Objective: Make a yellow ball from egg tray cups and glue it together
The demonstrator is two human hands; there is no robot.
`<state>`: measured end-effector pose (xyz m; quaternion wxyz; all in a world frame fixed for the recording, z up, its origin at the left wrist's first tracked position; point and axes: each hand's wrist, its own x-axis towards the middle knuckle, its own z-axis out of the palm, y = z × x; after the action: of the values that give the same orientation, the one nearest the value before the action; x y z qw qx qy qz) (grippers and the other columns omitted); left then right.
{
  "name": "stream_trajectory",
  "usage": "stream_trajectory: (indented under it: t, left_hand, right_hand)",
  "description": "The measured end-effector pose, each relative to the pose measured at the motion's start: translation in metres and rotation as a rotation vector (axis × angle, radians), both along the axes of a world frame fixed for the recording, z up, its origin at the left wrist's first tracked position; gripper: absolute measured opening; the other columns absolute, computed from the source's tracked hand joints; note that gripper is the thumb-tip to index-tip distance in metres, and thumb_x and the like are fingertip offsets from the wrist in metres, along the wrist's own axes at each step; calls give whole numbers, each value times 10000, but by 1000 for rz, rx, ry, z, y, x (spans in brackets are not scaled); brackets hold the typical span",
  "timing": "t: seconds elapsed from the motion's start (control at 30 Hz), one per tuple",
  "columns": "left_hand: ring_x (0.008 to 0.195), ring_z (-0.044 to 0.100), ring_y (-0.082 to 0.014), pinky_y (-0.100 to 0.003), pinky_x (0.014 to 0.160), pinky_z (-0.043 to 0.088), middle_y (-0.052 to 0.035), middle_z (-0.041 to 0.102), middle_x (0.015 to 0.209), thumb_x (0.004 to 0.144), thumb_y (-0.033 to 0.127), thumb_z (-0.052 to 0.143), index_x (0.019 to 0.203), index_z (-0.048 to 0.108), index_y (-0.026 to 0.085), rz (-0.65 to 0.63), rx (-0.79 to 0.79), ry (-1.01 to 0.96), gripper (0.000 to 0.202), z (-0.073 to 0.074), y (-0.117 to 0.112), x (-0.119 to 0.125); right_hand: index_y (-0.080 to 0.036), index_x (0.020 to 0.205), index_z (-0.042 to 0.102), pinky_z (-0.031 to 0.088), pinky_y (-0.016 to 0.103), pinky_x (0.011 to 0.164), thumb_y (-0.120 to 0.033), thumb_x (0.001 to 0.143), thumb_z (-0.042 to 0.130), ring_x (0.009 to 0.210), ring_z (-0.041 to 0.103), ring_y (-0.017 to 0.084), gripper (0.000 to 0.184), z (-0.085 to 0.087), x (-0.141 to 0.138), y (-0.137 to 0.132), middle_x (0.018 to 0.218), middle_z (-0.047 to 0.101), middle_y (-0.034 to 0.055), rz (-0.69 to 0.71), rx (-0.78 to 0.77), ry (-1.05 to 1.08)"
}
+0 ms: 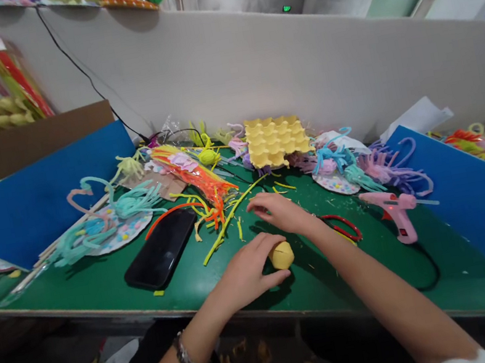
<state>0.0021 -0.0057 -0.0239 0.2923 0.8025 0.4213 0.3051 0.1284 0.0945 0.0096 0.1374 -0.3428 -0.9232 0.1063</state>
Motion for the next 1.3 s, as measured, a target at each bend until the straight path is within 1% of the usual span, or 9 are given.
stream_trajectory:
  t: [0.27,0.4,0.57,0.73,0.93,1.0,1.13,1.23,1.3]
  left_hand:
    - [1069,537,-259,-423,926,418,-120,591,1151,738,237,637,1192,455,154,53,96,251,495,-7,6,-2]
    - [1037,547,-263,-437,914,424,-107,609,1106,735,263,639,1170,471,167,64,122,271,477,-8,7,-3]
    - [1032,551,-259,-427,898,446,-124,587,1137,749,261,618,1185,451,159,42,129,242,478,-9,6,0]
    - [1040,542,-248,-411,900,445,-129,580,1133,760,287,611,1152,458,140,52,132,151,445,-6,4,0]
    - [972,560,-244,-382,860,454,-122,595,1064,711,342,647,1099,477,132,60,22,0,473,-3,1,1]
    - [1009,545,-239,-376,890,434,-123,581,1102,727,331,615,1134,460,139,79,-17,-75,476,-5,2,0]
    - [1050,516,-220,-357,941,390,-121,539,1180,740,320,557,1193,428,144,164,-106,-250,503,-6,6,-4]
    - [933,543,-189,-307,848,433,-90,560,1114,740,363,526,1160,456,160,203,-222,-429,472,-2,8,-5]
    - [828,543,-171,-281,759,450,-67,579,1006,749,443,495,1070,508,164,240,-313,-554,426,0,8,-4]
  right_hand:
    - [-204,1029,600,426,288,825,-16,781,458,1011,537,157,341,-16,-36,30,1083,580,65,75,-20,-27]
    - [-155,886,632,436,317,801,-47,725,583,955,552,191,200,-24,-40,38,1005,582,92,122,-57,-13]
    - [-163,689,618,448,287,750,-70,711,621,784,564,144,96,-30,-43,38,811,573,31,179,-119,99]
    - [-172,691,604,466,288,721,-196,770,585,734,567,132,85,-16,-31,41,800,571,26,117,-147,363]
    - [-202,870,558,502,275,697,-462,903,272,742,609,121,388,28,0,26,820,591,26,-40,-151,726]
    - [-211,811,574,503,273,700,-473,890,323,796,599,125,371,49,13,12,884,577,27,-93,-31,902]
    - [-211,859,620,457,319,807,-322,903,380,975,535,156,268,84,42,-22,993,557,51,-276,581,921]
    - [-218,1018,575,454,304,726,-204,909,355,777,573,117,246,88,56,-43,927,583,36,-285,655,877]
    - [-212,979,577,426,278,639,-178,905,350,673,532,107,242,77,57,-53,814,573,14,-266,608,773]
